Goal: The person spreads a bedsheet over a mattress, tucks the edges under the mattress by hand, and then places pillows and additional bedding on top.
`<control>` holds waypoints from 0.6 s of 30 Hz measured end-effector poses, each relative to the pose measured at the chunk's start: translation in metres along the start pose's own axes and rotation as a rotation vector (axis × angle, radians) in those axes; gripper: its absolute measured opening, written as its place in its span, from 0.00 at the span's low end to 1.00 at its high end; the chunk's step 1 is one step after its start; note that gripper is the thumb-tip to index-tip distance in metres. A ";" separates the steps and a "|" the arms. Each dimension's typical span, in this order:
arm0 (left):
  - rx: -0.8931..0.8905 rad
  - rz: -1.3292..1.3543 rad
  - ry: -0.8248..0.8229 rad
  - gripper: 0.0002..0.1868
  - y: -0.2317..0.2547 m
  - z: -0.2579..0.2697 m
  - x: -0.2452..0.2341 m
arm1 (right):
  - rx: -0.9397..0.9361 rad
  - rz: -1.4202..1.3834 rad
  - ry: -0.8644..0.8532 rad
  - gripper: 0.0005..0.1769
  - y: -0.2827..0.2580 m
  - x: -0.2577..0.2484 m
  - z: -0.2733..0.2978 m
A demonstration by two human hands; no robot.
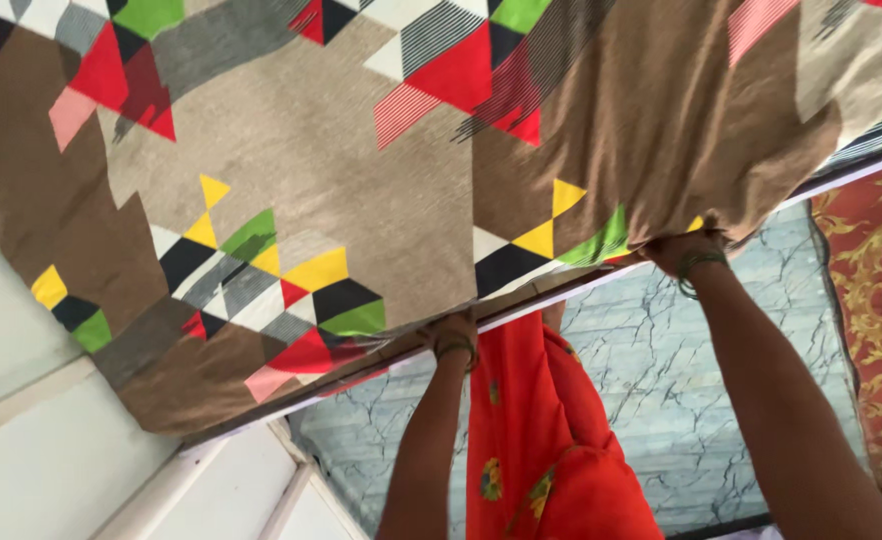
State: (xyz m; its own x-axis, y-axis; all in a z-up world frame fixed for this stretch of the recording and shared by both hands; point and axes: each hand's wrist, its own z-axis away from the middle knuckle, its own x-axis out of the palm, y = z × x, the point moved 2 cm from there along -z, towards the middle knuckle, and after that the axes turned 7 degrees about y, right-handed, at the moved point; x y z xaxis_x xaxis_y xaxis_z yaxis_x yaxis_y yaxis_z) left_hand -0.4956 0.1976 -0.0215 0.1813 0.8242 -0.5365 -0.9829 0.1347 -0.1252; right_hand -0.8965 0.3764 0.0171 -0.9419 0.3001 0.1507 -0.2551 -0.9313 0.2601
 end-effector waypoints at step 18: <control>0.515 -0.176 -0.033 0.60 0.302 0.081 -0.076 | -0.054 -1.525 0.166 0.33 -0.032 0.023 -0.038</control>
State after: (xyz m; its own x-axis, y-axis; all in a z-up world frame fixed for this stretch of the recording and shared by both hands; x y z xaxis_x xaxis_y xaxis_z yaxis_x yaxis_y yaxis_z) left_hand -0.8087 0.2199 0.0494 0.3519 0.7803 -0.5170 -0.8270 0.5178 0.2187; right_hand -0.9181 0.4054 -0.0243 0.2031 0.9239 -0.3243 -0.9741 0.2242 0.0288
